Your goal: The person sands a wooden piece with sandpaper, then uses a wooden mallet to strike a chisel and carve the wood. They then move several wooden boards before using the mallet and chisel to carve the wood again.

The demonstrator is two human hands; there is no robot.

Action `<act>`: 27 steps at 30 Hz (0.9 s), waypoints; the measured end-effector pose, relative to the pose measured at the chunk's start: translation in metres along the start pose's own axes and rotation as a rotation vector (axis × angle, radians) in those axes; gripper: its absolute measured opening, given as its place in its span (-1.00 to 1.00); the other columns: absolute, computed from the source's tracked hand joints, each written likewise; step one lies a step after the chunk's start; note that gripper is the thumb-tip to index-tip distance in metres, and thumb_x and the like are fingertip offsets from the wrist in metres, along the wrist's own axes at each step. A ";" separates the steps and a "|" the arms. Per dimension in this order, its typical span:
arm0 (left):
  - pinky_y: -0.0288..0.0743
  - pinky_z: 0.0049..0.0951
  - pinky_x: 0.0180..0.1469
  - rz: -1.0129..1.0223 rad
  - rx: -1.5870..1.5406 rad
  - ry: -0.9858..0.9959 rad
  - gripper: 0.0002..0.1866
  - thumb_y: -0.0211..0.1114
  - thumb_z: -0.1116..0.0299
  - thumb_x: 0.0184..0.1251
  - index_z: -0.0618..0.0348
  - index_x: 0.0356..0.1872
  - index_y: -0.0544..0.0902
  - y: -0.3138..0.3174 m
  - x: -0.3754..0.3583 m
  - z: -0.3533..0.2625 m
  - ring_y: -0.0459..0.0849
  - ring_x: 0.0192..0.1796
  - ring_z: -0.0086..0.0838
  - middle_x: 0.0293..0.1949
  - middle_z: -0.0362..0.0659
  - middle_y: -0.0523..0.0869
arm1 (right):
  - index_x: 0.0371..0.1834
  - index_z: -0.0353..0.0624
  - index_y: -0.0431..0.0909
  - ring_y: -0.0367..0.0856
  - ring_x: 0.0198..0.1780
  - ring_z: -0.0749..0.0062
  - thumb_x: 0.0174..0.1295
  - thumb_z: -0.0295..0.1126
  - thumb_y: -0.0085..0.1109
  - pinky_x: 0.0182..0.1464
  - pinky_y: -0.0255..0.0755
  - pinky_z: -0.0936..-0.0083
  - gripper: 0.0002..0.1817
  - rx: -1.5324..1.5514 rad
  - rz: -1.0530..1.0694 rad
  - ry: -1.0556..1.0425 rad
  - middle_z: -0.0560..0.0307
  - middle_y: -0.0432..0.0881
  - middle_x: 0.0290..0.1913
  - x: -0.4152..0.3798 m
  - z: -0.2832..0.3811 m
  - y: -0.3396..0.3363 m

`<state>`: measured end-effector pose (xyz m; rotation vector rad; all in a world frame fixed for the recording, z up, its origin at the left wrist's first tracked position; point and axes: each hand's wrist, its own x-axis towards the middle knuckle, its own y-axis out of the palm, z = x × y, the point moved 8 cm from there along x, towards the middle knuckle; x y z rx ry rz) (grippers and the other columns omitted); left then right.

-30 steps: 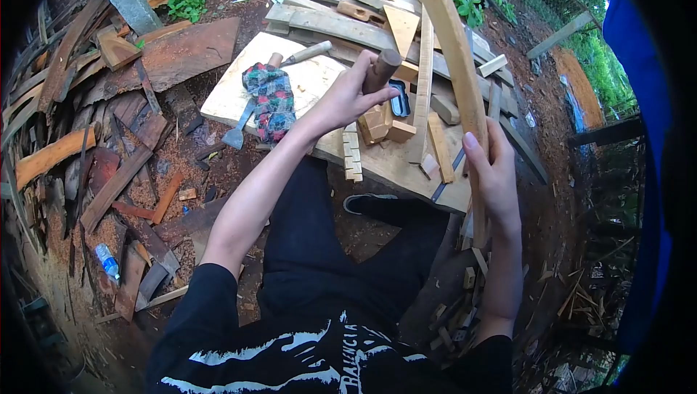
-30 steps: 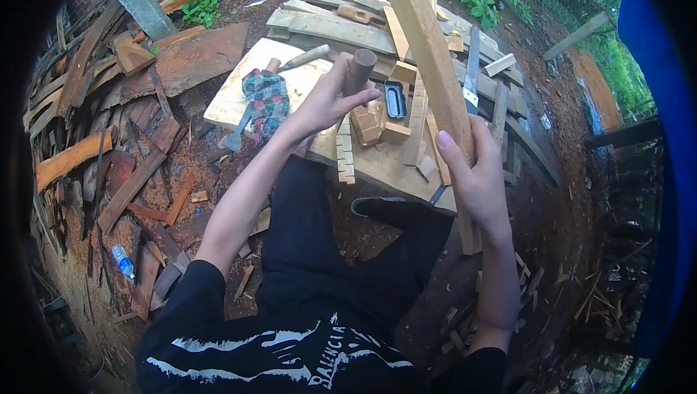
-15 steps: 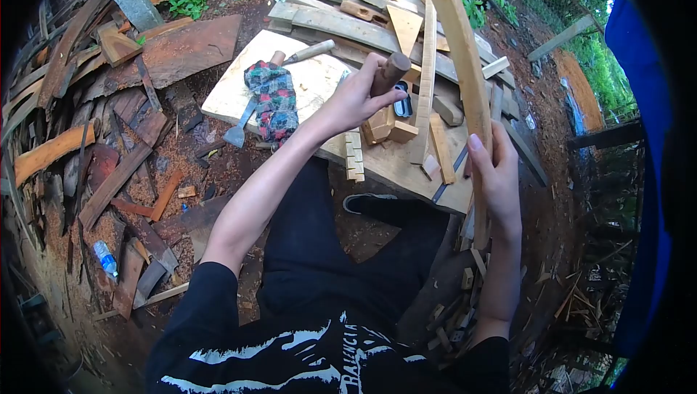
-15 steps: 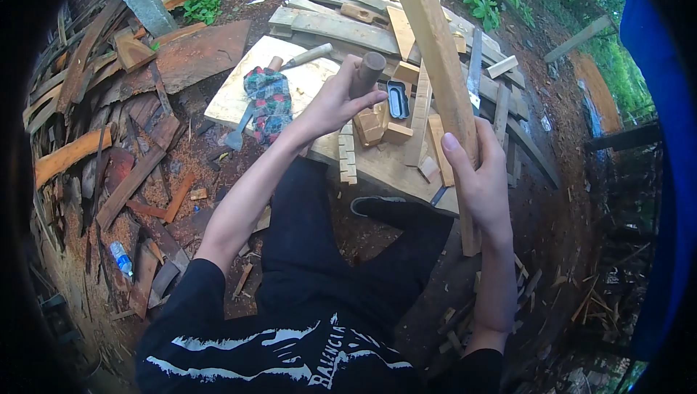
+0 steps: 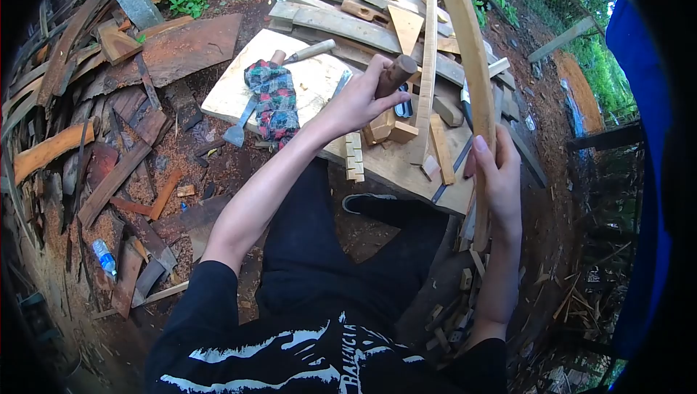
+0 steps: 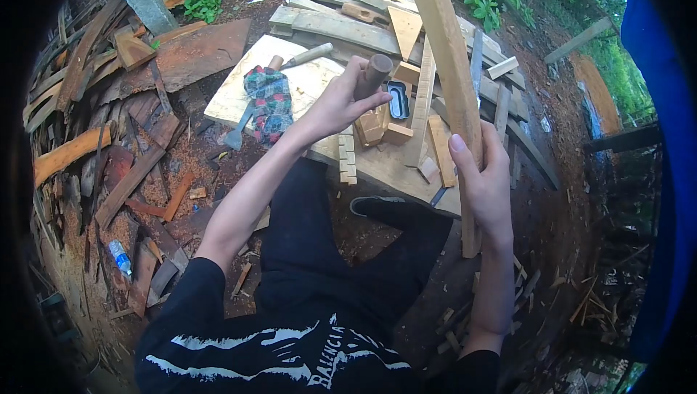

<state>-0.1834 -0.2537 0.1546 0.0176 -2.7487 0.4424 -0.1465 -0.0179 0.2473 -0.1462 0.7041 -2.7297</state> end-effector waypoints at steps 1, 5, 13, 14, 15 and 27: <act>0.61 -0.33 -0.06 0.005 0.000 -0.005 -0.50 0.43 0.13 0.46 0.19 0.12 0.37 0.001 0.000 0.001 0.75 -0.13 -0.40 -0.20 -0.06 0.72 | 0.24 -0.39 0.49 0.57 -0.04 0.56 0.49 -0.20 0.20 0.07 0.45 0.50 -0.53 -0.001 -0.001 -0.001 0.07 0.65 -0.06 0.000 0.000 0.001; 0.61 -0.33 -0.06 0.006 -0.021 -0.005 -0.50 0.43 0.13 0.46 0.19 0.12 0.37 0.003 0.000 0.001 0.75 -0.13 -0.40 -0.21 -0.06 0.72 | 0.24 -0.38 0.49 0.57 -0.03 0.54 0.49 -0.19 0.20 0.08 0.45 0.50 -0.53 -0.004 -0.020 0.006 0.06 0.66 -0.04 0.000 0.000 0.001; 0.60 -0.33 -0.09 -0.015 -0.028 0.029 -0.49 0.44 0.13 0.45 0.21 0.11 0.37 0.003 0.003 -0.001 0.73 -0.16 -0.41 -0.21 -0.06 0.72 | 0.25 -0.39 0.49 0.58 -0.01 0.52 0.49 -0.19 0.21 0.10 0.45 0.48 -0.52 0.010 -0.020 0.001 0.04 0.66 -0.03 -0.001 -0.003 0.001; 0.60 -0.33 -0.09 -0.015 -0.028 0.030 -0.49 0.44 0.13 0.45 0.21 0.11 0.37 0.003 0.003 -0.001 0.73 -0.16 -0.41 -0.21 -0.06 0.72 | 0.25 -0.39 0.49 0.58 -0.01 0.52 0.49 -0.19 0.22 0.10 0.45 0.48 -0.52 0.008 -0.018 0.005 0.04 0.66 -0.02 -0.001 -0.003 0.001; 0.60 -0.33 -0.09 -0.011 -0.030 0.026 -0.49 0.44 0.13 0.45 0.21 0.11 0.37 0.003 0.003 -0.001 0.73 -0.16 -0.41 -0.22 -0.06 0.72 | 0.25 -0.38 0.49 0.58 -0.01 0.52 0.49 -0.19 0.22 0.10 0.45 0.48 -0.52 0.004 -0.015 0.010 0.04 0.66 -0.02 -0.001 -0.002 0.001; 0.60 -0.33 -0.07 -0.035 -0.047 0.046 -0.50 0.43 0.13 0.46 0.22 0.10 0.37 0.003 0.003 -0.001 0.73 -0.15 -0.41 -0.22 -0.06 0.72 | 0.15 -0.38 0.51 0.56 -0.07 0.57 0.49 -0.21 0.21 0.04 0.45 0.52 -0.59 -0.003 0.001 -0.011 0.10 0.65 -0.10 -0.001 0.003 0.007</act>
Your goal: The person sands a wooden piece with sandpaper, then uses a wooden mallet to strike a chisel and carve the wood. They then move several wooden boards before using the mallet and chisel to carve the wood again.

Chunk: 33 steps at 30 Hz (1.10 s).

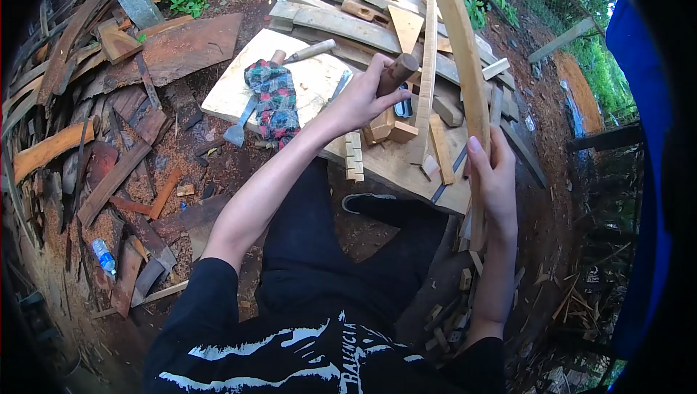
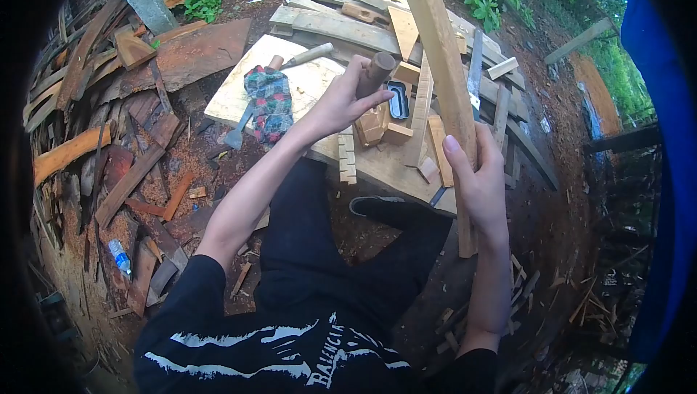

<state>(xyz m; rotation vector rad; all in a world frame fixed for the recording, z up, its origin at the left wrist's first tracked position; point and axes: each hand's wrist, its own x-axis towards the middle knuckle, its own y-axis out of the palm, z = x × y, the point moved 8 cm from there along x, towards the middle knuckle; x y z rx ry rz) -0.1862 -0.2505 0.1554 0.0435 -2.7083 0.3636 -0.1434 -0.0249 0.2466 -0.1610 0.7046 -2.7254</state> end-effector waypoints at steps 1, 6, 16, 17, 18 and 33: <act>0.60 -0.33 -0.07 -0.011 -0.005 -0.005 -0.50 0.42 0.13 0.46 0.22 0.10 0.36 -0.001 0.000 0.001 0.73 -0.14 -0.40 -0.21 -0.05 0.72 | 0.15 -0.38 0.51 0.56 -0.07 0.57 0.49 -0.21 0.21 0.04 0.45 0.52 -0.59 0.000 0.001 0.001 0.10 0.65 -0.10 0.000 0.000 0.000; 0.60 -0.31 -0.05 0.022 -0.019 -0.036 -0.50 0.40 0.11 0.48 0.23 0.10 0.36 0.001 0.000 0.002 0.74 -0.12 -0.38 -0.20 -0.03 0.72 | 0.16 -0.39 0.50 0.56 -0.06 0.56 0.49 -0.21 0.21 0.05 0.45 0.51 -0.57 0.034 -0.006 0.002 0.10 0.65 -0.10 0.001 -0.001 -0.001; 0.59 -0.29 -0.05 0.040 0.020 -0.031 -0.50 0.38 0.09 0.49 0.24 0.10 0.36 0.002 -0.001 -0.006 0.75 -0.11 -0.31 -0.19 -0.01 0.72 | 0.17 -0.38 0.52 0.60 -0.05 0.54 0.48 -0.19 0.23 0.06 0.46 0.50 -0.55 0.017 -0.015 0.025 0.07 0.66 -0.08 0.000 -0.002 0.004; 0.59 -0.29 -0.05 0.040 0.022 -0.031 -0.50 0.38 0.09 0.49 0.24 0.10 0.36 0.001 -0.001 -0.007 0.75 -0.11 -0.31 -0.19 -0.01 0.72 | 0.17 -0.38 0.52 0.60 -0.05 0.54 0.48 -0.19 0.23 0.06 0.47 0.50 -0.56 0.024 -0.011 0.024 0.08 0.66 -0.08 0.000 -0.003 0.004; 0.59 -0.29 -0.05 0.043 0.028 -0.039 -0.50 0.38 0.09 0.49 0.24 0.10 0.36 0.002 0.000 -0.007 0.75 -0.11 -0.31 -0.19 -0.01 0.72 | 0.17 -0.37 0.52 0.60 -0.05 0.54 0.48 -0.19 0.23 0.06 0.47 0.50 -0.56 0.031 -0.009 0.024 0.08 0.66 -0.08 0.000 -0.003 0.005; 0.56 -0.28 0.01 -0.026 0.061 0.022 -0.52 0.38 0.18 0.50 0.24 0.15 0.36 0.006 -0.020 0.012 0.69 -0.04 -0.32 -0.11 0.02 0.66 | 0.24 -0.35 0.47 0.36 -0.42 0.76 0.52 -0.18 0.13 -0.42 0.25 0.72 -0.54 0.207 -0.274 -0.124 0.35 0.41 -0.39 -0.006 0.024 -0.041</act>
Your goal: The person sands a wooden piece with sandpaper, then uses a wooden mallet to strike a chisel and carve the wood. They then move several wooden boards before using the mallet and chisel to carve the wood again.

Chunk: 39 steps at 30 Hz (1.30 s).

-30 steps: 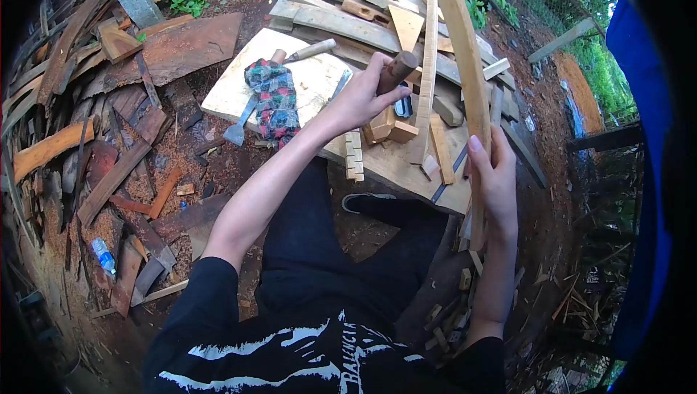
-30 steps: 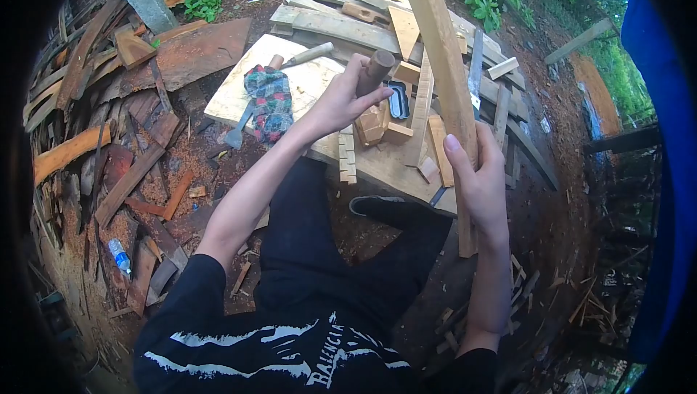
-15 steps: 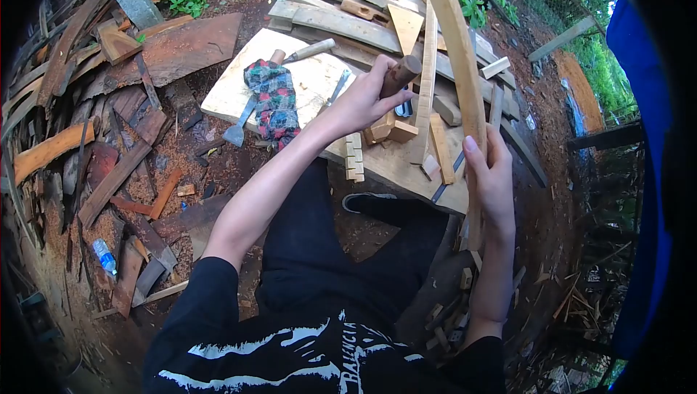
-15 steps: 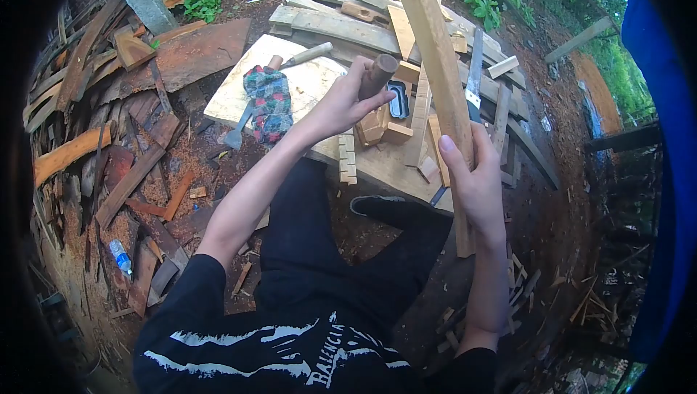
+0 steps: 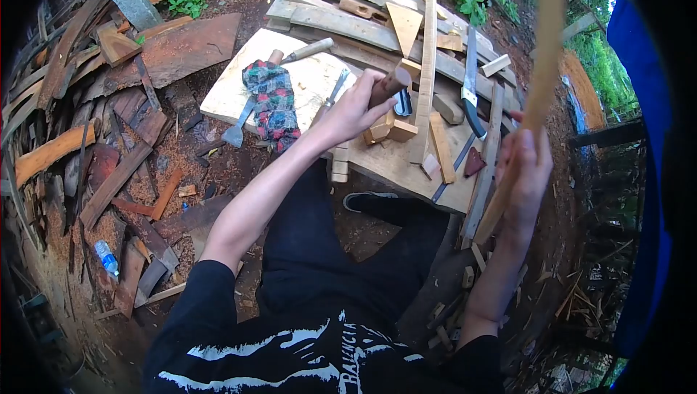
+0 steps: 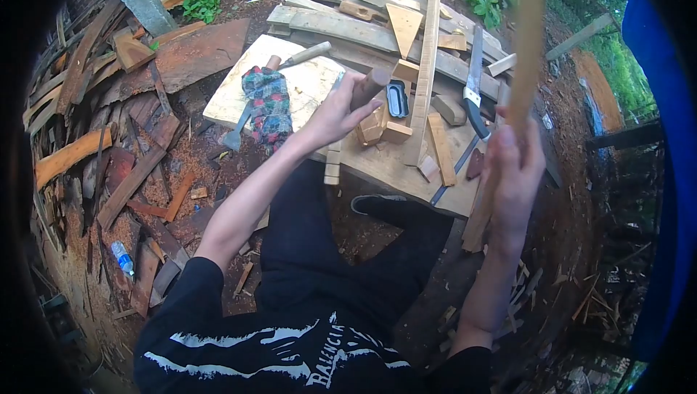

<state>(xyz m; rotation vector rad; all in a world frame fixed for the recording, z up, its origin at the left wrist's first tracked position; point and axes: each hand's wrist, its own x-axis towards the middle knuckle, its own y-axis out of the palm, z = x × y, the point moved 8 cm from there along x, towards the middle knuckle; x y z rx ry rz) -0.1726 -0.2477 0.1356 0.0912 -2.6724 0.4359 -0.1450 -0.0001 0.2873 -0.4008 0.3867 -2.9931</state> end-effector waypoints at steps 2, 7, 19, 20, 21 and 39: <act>0.55 -0.29 0.02 -0.043 0.035 0.034 -0.52 0.38 0.19 0.50 0.23 0.16 0.35 -0.005 -0.002 0.007 0.67 -0.03 -0.34 -0.09 0.01 0.64 | 0.27 -0.35 0.43 0.30 -0.48 0.78 0.51 -0.11 0.12 -0.47 0.20 0.74 -0.48 0.059 -0.012 -0.066 0.36 0.35 -0.43 0.002 0.006 0.001; 0.54 -0.36 0.03 -0.127 -0.079 -0.107 -0.55 0.38 0.20 0.50 0.21 0.13 0.34 -0.023 -0.005 0.017 0.63 -0.05 -0.47 -0.12 -0.09 0.61 | 0.27 -0.34 0.42 0.30 -0.58 0.77 0.51 0.03 0.07 -0.57 0.20 0.75 -0.40 -0.099 -0.018 -0.100 0.33 0.36 -0.44 -0.007 0.010 0.009; 0.53 -0.52 -0.12 -0.191 -0.169 0.006 -0.66 0.42 0.26 0.46 0.14 -0.04 0.42 -0.033 0.011 -0.016 0.63 -0.19 -0.62 -0.26 -0.26 0.60 | 0.25 -0.29 0.48 0.29 -0.53 0.80 0.54 -0.08 0.12 -0.47 0.17 0.75 -0.52 -0.093 0.094 0.057 0.41 0.36 -0.49 -0.017 -0.023 0.028; 0.53 -0.52 -0.14 -0.185 -0.154 0.012 -0.68 0.43 0.26 0.46 0.14 -0.07 0.44 -0.032 0.012 -0.015 0.63 -0.21 -0.63 -0.28 -0.27 0.60 | 0.25 -0.29 0.48 0.29 -0.53 0.80 0.54 -0.08 0.12 -0.47 0.17 0.75 -0.52 -0.094 0.093 0.057 0.41 0.36 -0.49 -0.017 -0.023 0.027; 0.52 -0.52 -0.16 -0.180 -0.139 0.018 -0.69 0.44 0.25 0.45 0.13 -0.10 0.46 -0.030 0.013 -0.016 0.62 -0.23 -0.64 -0.29 -0.28 0.60 | 0.25 -0.29 0.48 0.29 -0.53 0.80 0.54 -0.09 0.12 -0.47 0.16 0.76 -0.52 -0.100 0.102 0.056 0.41 0.37 -0.50 -0.017 -0.023 0.027; 0.50 -0.50 -0.22 -0.223 -0.222 -0.002 -0.69 0.44 0.22 0.45 0.21 -0.11 0.53 -0.023 0.013 -0.007 0.56 -0.28 -0.65 -0.34 -0.26 0.62 | 0.16 -0.30 0.52 0.40 -0.30 0.73 0.50 -0.15 0.21 -0.25 0.32 0.64 -0.58 -0.074 0.155 0.141 0.30 0.53 -0.29 -0.015 -0.022 0.029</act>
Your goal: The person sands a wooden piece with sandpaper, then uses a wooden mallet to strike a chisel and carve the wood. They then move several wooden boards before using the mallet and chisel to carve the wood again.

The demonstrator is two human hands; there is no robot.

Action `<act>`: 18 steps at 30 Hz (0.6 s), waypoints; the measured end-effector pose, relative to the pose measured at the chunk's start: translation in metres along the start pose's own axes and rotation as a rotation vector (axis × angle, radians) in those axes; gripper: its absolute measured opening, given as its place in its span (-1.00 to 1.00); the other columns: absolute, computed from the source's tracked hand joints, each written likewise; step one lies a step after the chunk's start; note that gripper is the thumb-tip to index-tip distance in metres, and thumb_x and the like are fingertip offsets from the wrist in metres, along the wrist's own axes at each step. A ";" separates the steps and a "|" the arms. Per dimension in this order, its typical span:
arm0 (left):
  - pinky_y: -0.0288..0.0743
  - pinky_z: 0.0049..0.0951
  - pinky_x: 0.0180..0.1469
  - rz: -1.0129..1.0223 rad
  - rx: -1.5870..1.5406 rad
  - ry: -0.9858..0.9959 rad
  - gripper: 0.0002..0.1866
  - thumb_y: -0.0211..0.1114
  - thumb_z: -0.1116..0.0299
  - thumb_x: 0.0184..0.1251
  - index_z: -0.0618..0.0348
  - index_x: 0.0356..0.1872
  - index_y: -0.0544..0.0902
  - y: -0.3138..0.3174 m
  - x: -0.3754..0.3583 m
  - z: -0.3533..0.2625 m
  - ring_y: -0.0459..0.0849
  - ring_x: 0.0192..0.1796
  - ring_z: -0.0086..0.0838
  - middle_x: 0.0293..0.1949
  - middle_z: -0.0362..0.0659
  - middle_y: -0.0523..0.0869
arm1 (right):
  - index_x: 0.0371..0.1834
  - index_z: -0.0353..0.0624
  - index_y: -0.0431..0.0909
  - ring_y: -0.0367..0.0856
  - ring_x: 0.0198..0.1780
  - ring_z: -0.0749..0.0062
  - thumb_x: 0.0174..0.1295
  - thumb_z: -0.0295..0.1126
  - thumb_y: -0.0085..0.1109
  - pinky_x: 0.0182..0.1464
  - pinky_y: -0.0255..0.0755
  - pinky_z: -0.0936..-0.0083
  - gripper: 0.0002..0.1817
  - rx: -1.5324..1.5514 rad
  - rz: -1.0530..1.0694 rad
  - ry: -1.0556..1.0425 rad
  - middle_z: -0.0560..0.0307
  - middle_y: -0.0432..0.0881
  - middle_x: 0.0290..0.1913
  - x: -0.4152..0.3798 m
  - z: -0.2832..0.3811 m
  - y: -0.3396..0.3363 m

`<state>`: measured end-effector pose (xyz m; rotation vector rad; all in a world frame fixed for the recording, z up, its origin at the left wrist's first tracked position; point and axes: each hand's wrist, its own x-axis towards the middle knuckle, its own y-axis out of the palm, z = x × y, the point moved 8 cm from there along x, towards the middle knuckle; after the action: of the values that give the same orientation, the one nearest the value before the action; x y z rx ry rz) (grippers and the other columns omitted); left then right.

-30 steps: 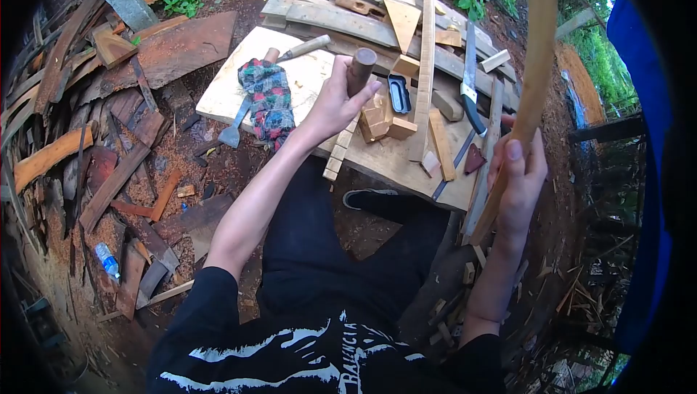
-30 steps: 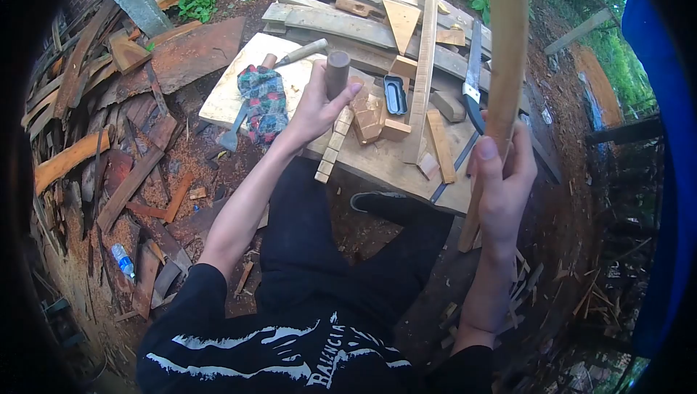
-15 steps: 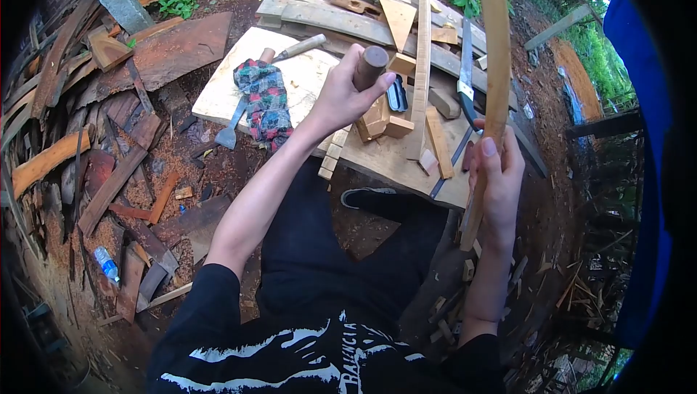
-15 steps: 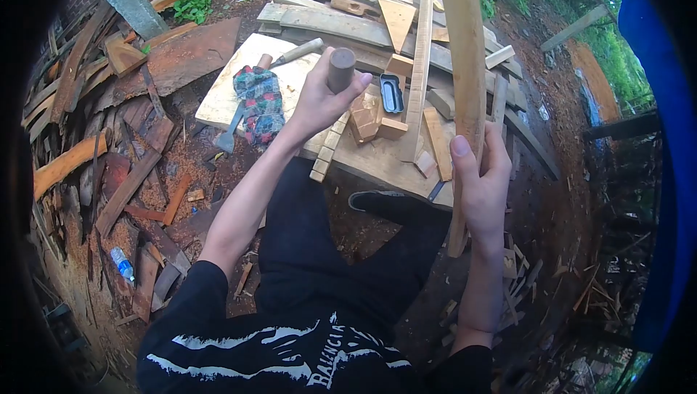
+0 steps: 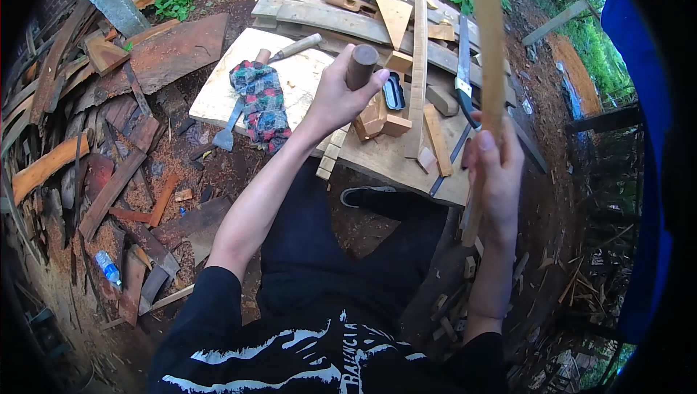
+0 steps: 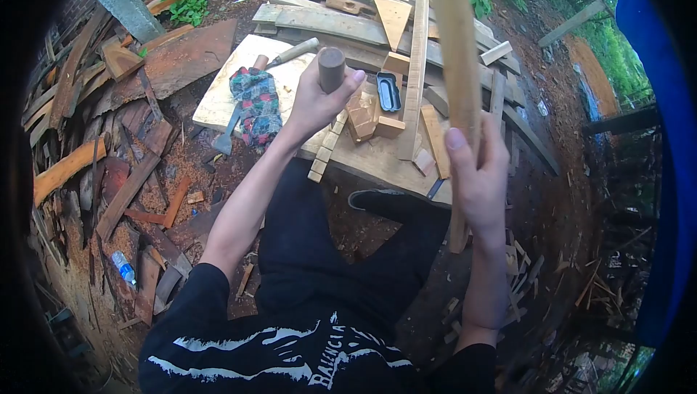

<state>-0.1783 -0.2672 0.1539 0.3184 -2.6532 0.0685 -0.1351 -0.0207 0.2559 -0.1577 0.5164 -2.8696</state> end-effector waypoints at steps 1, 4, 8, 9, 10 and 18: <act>0.50 -0.50 -0.22 0.003 0.001 -0.001 -0.69 0.44 0.22 0.45 0.21 -0.11 0.53 0.001 0.000 0.001 0.56 -0.28 -0.65 -0.34 -0.26 0.62 | 0.16 -0.29 0.52 0.42 -0.31 0.71 0.49 -0.16 0.22 -0.25 0.34 0.62 -0.58 -0.013 0.025 0.036 0.28 0.54 -0.29 0.000 -0.007 0.006; 0.50 -0.49 -0.22 -0.003 0.008 -0.008 -0.69 0.43 0.23 0.45 0.22 -0.10 0.53 0.001 0.001 0.000 0.57 -0.28 -0.63 -0.34 -0.23 0.64 | 0.11 -0.28 0.53 0.49 -0.27 0.62 0.45 -0.17 0.27 -0.18 0.43 0.54 -0.60 -0.157 0.061 -0.030 0.23 0.57 -0.27 0.001 -0.010 0.016; 0.52 -0.45 -0.22 0.009 0.047 -0.016 -0.70 0.42 0.25 0.45 0.24 -0.11 0.52 0.000 -0.002 0.002 0.60 -0.28 -0.59 -0.35 -0.17 0.66 | 0.08 -0.28 0.55 0.47 -0.26 0.64 0.45 -0.17 0.24 -0.20 0.39 0.57 -0.62 -0.298 0.005 -0.134 0.22 0.56 -0.28 0.002 0.029 -0.006; 0.53 -0.44 -0.21 0.009 0.051 -0.016 -0.70 0.42 0.25 0.45 0.24 -0.11 0.52 0.001 -0.001 0.003 0.61 -0.28 -0.57 -0.35 -0.15 0.66 | 0.09 -0.27 0.54 0.45 -0.28 0.65 0.46 -0.18 0.21 -0.22 0.37 0.58 -0.63 -0.221 -0.085 -0.159 0.23 0.55 -0.29 0.000 0.041 -0.019; 0.53 -0.44 -0.21 0.015 0.046 -0.015 -0.70 0.42 0.25 0.45 0.24 -0.11 0.52 0.004 -0.002 0.002 0.61 -0.28 -0.57 -0.35 -0.15 0.66 | 0.09 -0.27 0.54 0.45 -0.28 0.65 0.46 -0.18 0.21 -0.22 0.37 0.58 -0.63 -0.224 -0.093 -0.157 0.23 0.55 -0.29 -0.001 0.049 -0.026; 0.55 -0.42 -0.18 -0.010 0.039 0.020 -0.71 0.38 0.28 0.47 0.25 -0.05 0.50 0.007 0.002 -0.006 0.68 -0.23 -0.54 -0.32 -0.08 0.70 | 0.00 -0.29 0.52 0.69 -0.30 0.24 0.26 -0.12 0.40 -0.17 0.52 0.39 -0.52 -0.627 0.122 -0.210 -0.14 0.67 -0.31 0.002 0.035 0.004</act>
<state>-0.1793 -0.2598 0.1599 0.3419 -2.6324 0.1204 -0.1317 -0.0361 0.2870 -0.4978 1.3062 -2.4387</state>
